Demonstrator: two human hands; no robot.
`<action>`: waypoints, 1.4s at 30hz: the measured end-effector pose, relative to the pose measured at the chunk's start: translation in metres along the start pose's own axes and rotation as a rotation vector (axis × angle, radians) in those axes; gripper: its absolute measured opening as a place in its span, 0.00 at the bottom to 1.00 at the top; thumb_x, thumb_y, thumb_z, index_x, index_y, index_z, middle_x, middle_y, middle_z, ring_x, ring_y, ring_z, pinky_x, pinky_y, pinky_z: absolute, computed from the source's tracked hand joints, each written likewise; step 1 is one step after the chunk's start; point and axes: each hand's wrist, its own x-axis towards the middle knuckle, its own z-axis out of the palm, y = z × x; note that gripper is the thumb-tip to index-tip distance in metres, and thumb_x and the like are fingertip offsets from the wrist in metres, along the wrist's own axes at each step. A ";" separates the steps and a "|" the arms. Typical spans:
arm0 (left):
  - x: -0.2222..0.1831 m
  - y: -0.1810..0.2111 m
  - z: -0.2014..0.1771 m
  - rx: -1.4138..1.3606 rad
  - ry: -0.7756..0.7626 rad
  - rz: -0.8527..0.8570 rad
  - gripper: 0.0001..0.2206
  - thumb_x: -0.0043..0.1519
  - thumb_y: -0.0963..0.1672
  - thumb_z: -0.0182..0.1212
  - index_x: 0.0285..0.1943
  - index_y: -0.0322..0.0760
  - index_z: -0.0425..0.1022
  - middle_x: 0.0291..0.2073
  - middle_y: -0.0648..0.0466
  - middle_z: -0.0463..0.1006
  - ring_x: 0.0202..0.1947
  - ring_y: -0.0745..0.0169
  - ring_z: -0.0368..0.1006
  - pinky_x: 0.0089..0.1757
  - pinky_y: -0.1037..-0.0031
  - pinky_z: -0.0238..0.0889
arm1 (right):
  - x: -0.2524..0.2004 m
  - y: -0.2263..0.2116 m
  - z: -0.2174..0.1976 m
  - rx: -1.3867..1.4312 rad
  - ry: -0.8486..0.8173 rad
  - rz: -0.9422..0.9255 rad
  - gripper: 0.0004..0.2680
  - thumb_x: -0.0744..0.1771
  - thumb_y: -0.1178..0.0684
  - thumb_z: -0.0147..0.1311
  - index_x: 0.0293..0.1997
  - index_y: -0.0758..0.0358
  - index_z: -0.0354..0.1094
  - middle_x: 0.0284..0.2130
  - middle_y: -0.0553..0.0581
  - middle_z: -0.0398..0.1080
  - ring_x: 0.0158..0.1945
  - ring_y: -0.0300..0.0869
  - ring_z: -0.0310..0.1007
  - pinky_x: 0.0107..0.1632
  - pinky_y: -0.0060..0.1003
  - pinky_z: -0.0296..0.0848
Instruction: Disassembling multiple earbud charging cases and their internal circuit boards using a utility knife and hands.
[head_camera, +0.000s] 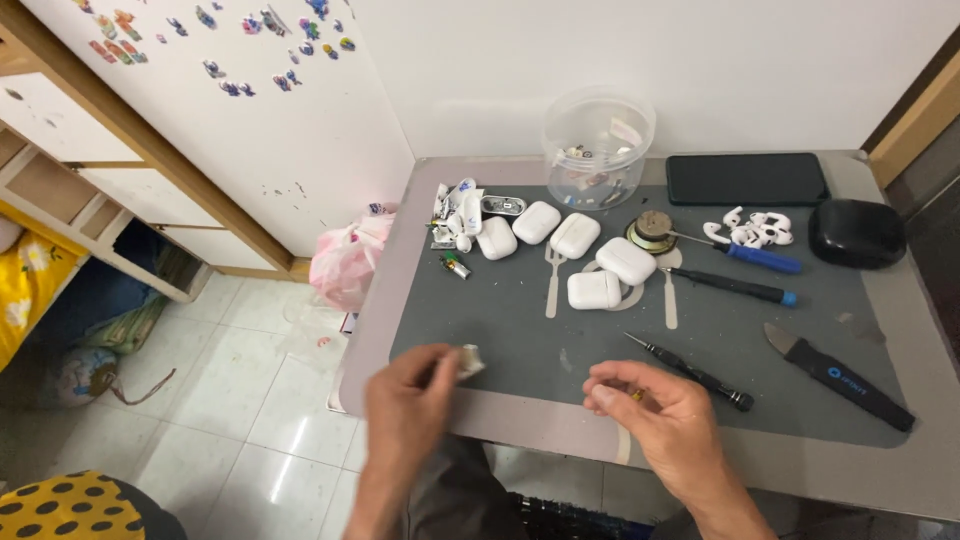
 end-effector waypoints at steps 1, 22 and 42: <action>0.009 0.006 -0.009 0.006 0.000 0.000 0.04 0.57 0.44 0.69 0.34 0.44 0.88 0.28 0.63 0.88 0.29 0.77 0.78 0.35 0.80 0.71 | 0.000 -0.004 0.000 0.005 -0.001 0.002 0.08 0.62 0.63 0.62 0.43 0.72 0.82 0.31 0.66 0.83 0.32 0.48 0.85 0.43 0.41 0.89; 0.123 -0.039 0.011 0.318 0.101 0.022 0.17 0.63 0.46 0.58 0.58 0.38 0.79 0.53 0.50 0.81 0.44 0.53 0.79 0.51 0.62 0.64 | 0.001 -0.011 -0.001 -0.005 -0.002 0.043 0.08 0.63 0.58 0.61 0.41 0.71 0.83 0.30 0.65 0.85 0.32 0.45 0.85 0.40 0.38 0.87; 0.118 0.059 0.115 0.340 -0.252 0.541 0.11 0.59 0.46 0.63 0.49 0.42 0.83 0.39 0.53 0.84 0.39 0.49 0.79 0.36 0.59 0.66 | 0.004 -0.001 -0.006 0.073 -0.090 0.003 0.09 0.64 0.57 0.61 0.43 0.70 0.82 0.29 0.62 0.84 0.31 0.43 0.84 0.37 0.34 0.85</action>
